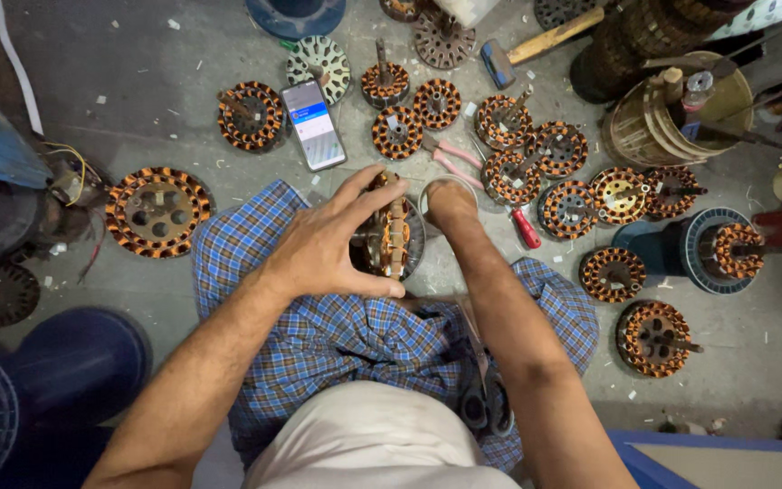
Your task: The person sits on the floor and works on a motor stator, inserting small white insulating pieces into the copper windings. They use a screwdriver to push the pieces in and scissors to trim excess material. Several other stators are visible on the floor.
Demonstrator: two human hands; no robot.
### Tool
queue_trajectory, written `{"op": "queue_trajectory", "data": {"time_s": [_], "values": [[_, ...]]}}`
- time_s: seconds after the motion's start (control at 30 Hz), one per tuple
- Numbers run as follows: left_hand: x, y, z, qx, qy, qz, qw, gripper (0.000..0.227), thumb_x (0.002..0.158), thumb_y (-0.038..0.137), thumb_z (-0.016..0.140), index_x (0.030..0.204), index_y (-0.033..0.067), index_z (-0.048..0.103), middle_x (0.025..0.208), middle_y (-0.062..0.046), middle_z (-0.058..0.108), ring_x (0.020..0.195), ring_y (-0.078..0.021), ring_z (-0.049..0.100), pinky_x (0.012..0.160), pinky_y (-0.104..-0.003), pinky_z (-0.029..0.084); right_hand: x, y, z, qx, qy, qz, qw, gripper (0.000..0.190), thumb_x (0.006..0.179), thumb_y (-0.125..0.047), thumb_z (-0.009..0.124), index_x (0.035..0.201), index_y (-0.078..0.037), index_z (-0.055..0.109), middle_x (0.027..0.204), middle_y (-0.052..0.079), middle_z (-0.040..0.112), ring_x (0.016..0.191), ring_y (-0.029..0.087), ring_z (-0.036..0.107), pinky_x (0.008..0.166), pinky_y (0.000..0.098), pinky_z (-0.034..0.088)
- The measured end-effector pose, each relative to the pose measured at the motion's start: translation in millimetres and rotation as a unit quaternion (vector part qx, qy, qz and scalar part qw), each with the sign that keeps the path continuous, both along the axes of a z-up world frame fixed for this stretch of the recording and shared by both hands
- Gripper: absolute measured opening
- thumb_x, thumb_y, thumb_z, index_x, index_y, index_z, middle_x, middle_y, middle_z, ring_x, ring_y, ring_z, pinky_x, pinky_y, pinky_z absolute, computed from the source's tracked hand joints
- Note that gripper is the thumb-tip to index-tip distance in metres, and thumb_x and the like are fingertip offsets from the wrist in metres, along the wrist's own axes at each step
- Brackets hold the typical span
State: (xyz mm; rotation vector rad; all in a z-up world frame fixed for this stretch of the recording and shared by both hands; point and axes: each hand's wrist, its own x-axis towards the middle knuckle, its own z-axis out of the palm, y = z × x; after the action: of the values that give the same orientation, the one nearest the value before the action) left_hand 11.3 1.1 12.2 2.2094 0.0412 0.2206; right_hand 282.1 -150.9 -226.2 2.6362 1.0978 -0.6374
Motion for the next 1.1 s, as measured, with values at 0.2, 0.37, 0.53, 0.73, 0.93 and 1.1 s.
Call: {"op": "queue_trajectory", "data": {"time_s": [0.2,0.37,0.53,0.73,0.93,1.1], "values": [[-8,5,2,0.021,-0.022,0.0,1.0,0.124,0.052,0.058,0.095,0.156,0.0217,0.037,0.165,-0.017,0.032,0.144,-0.0417,0.046,0.108,-0.052,0.047,-14,-2,20,0.047,-0.013,0.011,0.999,0.024,0.086,-0.008,0.064,0.108,-0.007,0.074,0.118,0.02,0.072,0.109,0.037,0.07,0.092,0.0477,0.056],[-12,9,2,0.022,0.014,-0.013,1.0,0.131,0.051,0.061,0.095,0.159,0.022,0.031,0.168,-0.016,0.025,0.148,-0.0412,0.04,0.109,-0.056,0.045,-15,4,39,0.021,0.026,-0.011,0.999,0.025,0.085,-0.01,0.064,0.107,-0.006,0.074,0.119,0.021,0.07,0.111,0.037,0.068,0.094,0.0475,0.055],[-13,9,-2,0.018,0.018,-0.015,1.0,0.137,0.048,0.063,0.095,0.159,0.0208,0.027,0.169,-0.017,0.021,0.148,-0.0416,0.036,0.109,-0.057,0.043,-21,-6,52,0.059,0.021,-0.02,0.998,0.025,0.083,-0.008,0.065,0.106,-0.009,0.075,0.115,0.021,0.073,0.109,0.037,0.07,0.092,0.047,0.057],[-14,6,-2,0.026,-0.034,0.001,0.999,0.132,0.05,0.056,0.096,0.159,0.022,0.031,0.166,-0.018,0.029,0.144,-0.0435,0.045,0.108,-0.053,0.049,-33,-25,67,0.177,0.003,-0.026,0.984,0.031,0.073,-0.019,0.083,0.103,-0.015,0.075,0.102,0.016,0.074,0.097,0.036,0.07,0.082,0.0478,0.056],[-10,0,9,0.04,0.005,0.026,0.999,0.128,0.046,0.054,0.097,0.154,0.0235,0.037,0.162,-0.019,0.032,0.133,-0.0433,0.054,0.1,-0.051,0.052,-33,-40,57,0.254,-0.004,-0.018,0.967,0.028,0.075,-0.026,0.088,0.094,-0.009,0.076,0.095,0.017,0.074,0.09,0.037,0.071,0.08,0.0485,0.056],[-15,3,6,0.024,-0.024,0.024,0.999,0.128,0.046,0.051,0.098,0.155,0.0213,0.038,0.162,-0.019,0.033,0.139,-0.0431,0.049,0.105,-0.051,0.05,-21,-49,29,0.322,-0.019,-0.004,0.947,0.015,0.086,-0.008,0.071,0.099,-0.009,0.078,0.095,0.018,0.074,0.09,0.037,0.073,0.081,0.0473,0.057]]}}
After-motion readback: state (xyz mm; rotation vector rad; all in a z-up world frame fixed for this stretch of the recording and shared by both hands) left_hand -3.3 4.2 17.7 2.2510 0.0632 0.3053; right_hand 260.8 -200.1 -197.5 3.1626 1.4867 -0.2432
